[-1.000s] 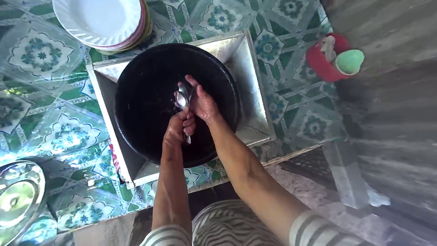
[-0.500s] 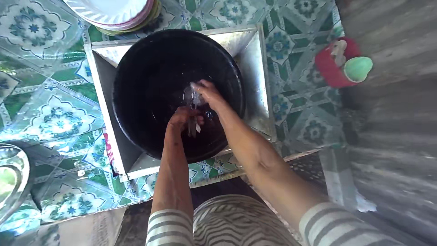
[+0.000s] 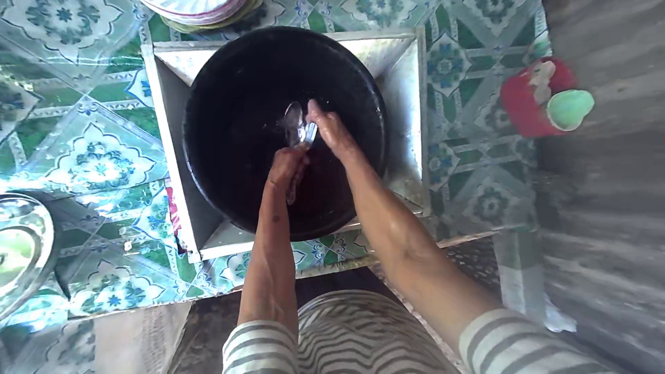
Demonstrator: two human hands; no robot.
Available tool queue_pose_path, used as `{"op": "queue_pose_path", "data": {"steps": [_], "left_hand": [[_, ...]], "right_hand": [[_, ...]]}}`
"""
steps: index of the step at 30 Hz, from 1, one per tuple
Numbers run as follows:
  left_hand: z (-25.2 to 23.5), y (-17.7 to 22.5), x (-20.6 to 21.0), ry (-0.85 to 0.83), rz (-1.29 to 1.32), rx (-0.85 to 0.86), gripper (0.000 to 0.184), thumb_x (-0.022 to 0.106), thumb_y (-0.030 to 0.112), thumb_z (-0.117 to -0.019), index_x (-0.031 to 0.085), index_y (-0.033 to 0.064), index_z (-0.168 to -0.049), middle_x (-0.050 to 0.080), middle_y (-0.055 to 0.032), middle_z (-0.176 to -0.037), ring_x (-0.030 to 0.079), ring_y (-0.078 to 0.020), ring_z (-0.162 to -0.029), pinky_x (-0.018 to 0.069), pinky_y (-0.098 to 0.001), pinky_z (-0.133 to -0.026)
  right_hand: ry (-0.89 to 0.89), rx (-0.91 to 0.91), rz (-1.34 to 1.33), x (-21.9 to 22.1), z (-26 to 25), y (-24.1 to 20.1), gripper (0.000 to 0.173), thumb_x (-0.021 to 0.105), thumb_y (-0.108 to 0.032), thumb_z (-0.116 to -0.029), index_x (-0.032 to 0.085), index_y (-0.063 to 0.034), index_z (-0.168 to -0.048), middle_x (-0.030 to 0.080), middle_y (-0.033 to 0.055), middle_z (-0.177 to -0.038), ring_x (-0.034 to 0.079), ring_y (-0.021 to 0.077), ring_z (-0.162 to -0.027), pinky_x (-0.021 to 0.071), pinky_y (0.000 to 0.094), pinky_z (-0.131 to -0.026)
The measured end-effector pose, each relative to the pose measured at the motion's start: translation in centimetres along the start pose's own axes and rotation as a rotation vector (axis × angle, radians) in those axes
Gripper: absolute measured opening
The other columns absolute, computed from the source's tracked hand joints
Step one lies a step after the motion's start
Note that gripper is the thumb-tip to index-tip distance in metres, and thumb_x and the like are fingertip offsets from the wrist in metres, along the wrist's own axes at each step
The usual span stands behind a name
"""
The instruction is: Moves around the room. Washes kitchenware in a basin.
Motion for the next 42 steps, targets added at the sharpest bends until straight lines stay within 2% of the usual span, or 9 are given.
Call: {"op": "queue_pose_path", "data": {"steps": [2, 7, 13, 15, 19, 28, 31, 37, 42], "left_hand": [[0.0, -0.2, -0.7, 0.188, 0.064, 0.075, 0.029, 0.052, 0.026, -0.1074, 0.061, 0.0002, -0.102, 0.060, -0.0015, -0.069, 0.056, -0.0082, -0.053, 0.0519, -0.0247, -0.053], [0.0, -0.4, -0.7, 0.329, 0.257, 0.107, 0.020, 0.063, 0.002, -0.0942, 0.059, -0.0012, -0.113, 0.066, -0.0095, -0.088, 0.065, -0.0158, -0.074, 0.0576, -0.0346, -0.068], [2.2, 1.8, -2.9, 0.569, 0.196, 0.405, 0.021, 0.074, 0.020, -0.0939, 0.064, 0.0023, -0.100, 0.066, -0.0034, -0.072, 0.064, -0.0120, -0.058, 0.0575, -0.0310, -0.056], [2.7, 1.6, -4.1, 0.725, 0.071, 0.427, 0.040, 0.084, 0.013, -0.0817, 0.063, 0.0013, -0.115, 0.070, -0.0107, -0.096, 0.069, -0.0177, -0.085, 0.0587, -0.0386, -0.077], [2.3, 0.6, -5.9, 0.764, -0.060, 0.176, 0.036, 0.080, 0.021, -0.0877, 0.065, -0.0002, -0.114, 0.067, -0.0152, -0.097, 0.065, -0.0245, -0.085, 0.0548, -0.0465, -0.077], [1.7, -0.6, -2.7, 0.525, -0.118, -0.057, 0.038, 0.060, 0.024, -0.1031, 0.062, -0.0061, -0.126, 0.067, -0.0253, -0.117, 0.067, -0.0359, -0.102, 0.0555, -0.0524, -0.090], [2.1, -0.3, -3.6, 0.486, 0.062, 0.078, 0.032, 0.062, 0.023, -0.1022, 0.063, -0.0029, -0.121, 0.067, -0.0171, -0.100, 0.065, -0.0245, -0.083, 0.0562, -0.0414, -0.074], [5.4, 3.5, -4.2, 0.556, -0.131, 0.589, 0.026, 0.065, 0.020, -0.1010, 0.071, -0.0007, -0.117, 0.073, -0.0188, -0.110, 0.070, -0.0296, -0.105, 0.0535, -0.0486, -0.097], [15.0, 6.4, -11.0, 0.850, -0.100, 0.731, 0.026, 0.062, 0.018, -0.1020, 0.068, -0.0020, -0.118, 0.074, -0.0121, -0.089, 0.071, -0.0186, -0.071, 0.0610, -0.0384, -0.069]], "right_hand": [[0.163, -0.121, -0.179, -0.4, -0.3, 1.3, 0.050, 0.034, -0.030, -0.1113, 0.062, 0.0042, -0.134, 0.062, 0.0199, -0.138, 0.057, 0.0241, -0.131, 0.0443, 0.0398, -0.114], [0.026, 0.234, -0.878, 3.2, 2.0, 0.0, 0.036, 0.039, -0.024, -0.1093, 0.060, -0.0004, -0.126, 0.070, 0.0122, -0.111, 0.070, 0.0220, -0.091, 0.0604, 0.0380, -0.079], [-0.078, 0.012, 0.198, 4.9, 3.4, -0.3, 0.064, 0.081, -0.025, -0.0872, 0.057, -0.0036, -0.143, 0.057, 0.0213, -0.141, 0.057, 0.0355, -0.129, 0.0466, 0.0547, -0.110], [-0.252, 0.056, 0.495, 6.2, 4.3, -0.5, 0.062, 0.080, -0.029, -0.0883, 0.057, -0.0055, -0.141, 0.060, 0.0244, -0.137, 0.059, 0.0430, -0.125, 0.0491, 0.0639, -0.101], [-0.314, 0.141, 0.486, 4.1, 2.8, -0.6, 0.043, 0.071, -0.031, -0.0960, 0.068, 0.0039, -0.122, 0.066, 0.0282, -0.122, 0.062, 0.0445, -0.118, 0.0474, 0.0651, -0.100], [0.140, 0.236, 0.130, 2.8, 2.6, -1.3, 0.056, 0.058, -0.011, -0.1011, 0.040, 0.0007, -0.152, 0.053, 0.0270, -0.144, 0.054, 0.0392, -0.133, 0.0451, 0.0570, -0.109], [0.167, 0.054, 0.311, 1.4, 3.7, -4.2, 0.066, 0.063, -0.004, -0.0945, 0.037, -0.0043, -0.156, 0.056, 0.0302, -0.140, 0.057, 0.0481, -0.127, 0.0459, 0.0666, -0.104], [0.278, -0.510, 0.543, -0.9, 7.3, -8.0, 0.042, 0.049, 0.003, -0.0983, 0.059, 0.0018, -0.139, 0.056, 0.0337, -0.135, 0.054, 0.0481, -0.127, 0.0448, 0.0562, -0.108], [0.159, -0.263, 0.709, -0.5, 8.0, -7.3, 0.051, 0.043, 0.008, -0.0996, 0.047, -0.0012, -0.149, 0.055, 0.0334, -0.140, 0.055, 0.0541, -0.127, 0.0438, 0.0696, -0.102]]}}
Point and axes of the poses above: each hand's wrist, its own z-axis away from the middle knuckle, its own x-axis out of the palm, y = z × x, the point moved 1 cm from there along -z, towards the middle knuckle
